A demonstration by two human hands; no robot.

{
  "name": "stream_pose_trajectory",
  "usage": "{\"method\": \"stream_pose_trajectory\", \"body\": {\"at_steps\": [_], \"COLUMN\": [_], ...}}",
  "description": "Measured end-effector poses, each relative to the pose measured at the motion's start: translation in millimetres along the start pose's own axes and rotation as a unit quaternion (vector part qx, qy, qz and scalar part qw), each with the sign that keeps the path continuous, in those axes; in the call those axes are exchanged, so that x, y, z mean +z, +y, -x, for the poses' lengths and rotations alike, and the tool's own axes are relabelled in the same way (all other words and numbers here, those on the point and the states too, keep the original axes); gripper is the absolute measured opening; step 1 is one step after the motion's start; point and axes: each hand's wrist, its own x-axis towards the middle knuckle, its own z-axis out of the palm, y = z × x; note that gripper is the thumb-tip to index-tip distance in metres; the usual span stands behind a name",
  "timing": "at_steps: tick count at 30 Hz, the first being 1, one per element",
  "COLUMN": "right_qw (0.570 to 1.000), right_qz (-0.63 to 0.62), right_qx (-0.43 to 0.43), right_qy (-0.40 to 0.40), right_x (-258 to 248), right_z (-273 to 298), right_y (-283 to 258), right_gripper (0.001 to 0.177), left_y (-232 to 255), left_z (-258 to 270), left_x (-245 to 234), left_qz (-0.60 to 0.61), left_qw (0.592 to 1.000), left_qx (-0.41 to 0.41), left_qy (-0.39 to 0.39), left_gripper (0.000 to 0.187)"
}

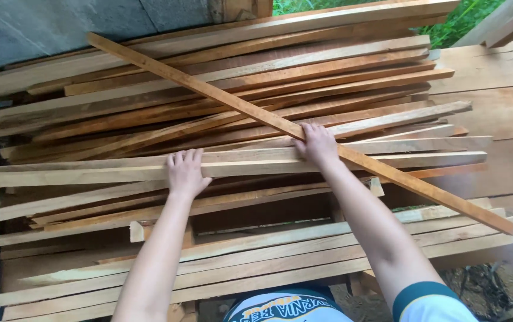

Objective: Organizing and sorting through a large stack of long wooden planks.

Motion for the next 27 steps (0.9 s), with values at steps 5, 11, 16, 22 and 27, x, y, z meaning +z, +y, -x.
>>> {"method": "stream_pose_trajectory", "body": {"at_steps": [5, 11, 16, 22, 27], "right_qw": [0.99, 0.971, 0.972, 0.989, 0.992], "right_qz": [0.002, 0.029, -0.001, -0.018, -0.025], "right_qx": [-0.11, -0.167, -0.143, -0.132, -0.096], "right_qy": [0.09, 0.166, 0.187, -0.069, -0.083], "right_x": [-26.4, -59.8, -25.7, -38.4, -26.6], "right_z": [-17.7, -61.5, -58.2, 41.1, 56.7], "right_y": [1.4, -27.2, -81.9, -130.7, -126.2], "right_gripper": [0.051, 0.051, 0.05, 0.07, 0.06], "left_y": [2.6, 6.3, 5.6, 9.8, 16.1], "left_z": [15.1, 27.8, 42.9, 50.5, 62.4], "left_x": [-4.5, 1.5, -7.2, -24.8, -28.2], "left_qz": [0.013, 0.045, 0.063, 0.1, 0.12], "left_qw": [0.998, 0.985, 0.98, 0.994, 0.99], "left_qx": [0.012, 0.007, 0.017, -0.017, -0.041], "left_qy": [0.052, 0.165, 0.189, -0.038, -0.06], "left_gripper": [0.092, 0.088, 0.077, 0.089, 0.088]}}
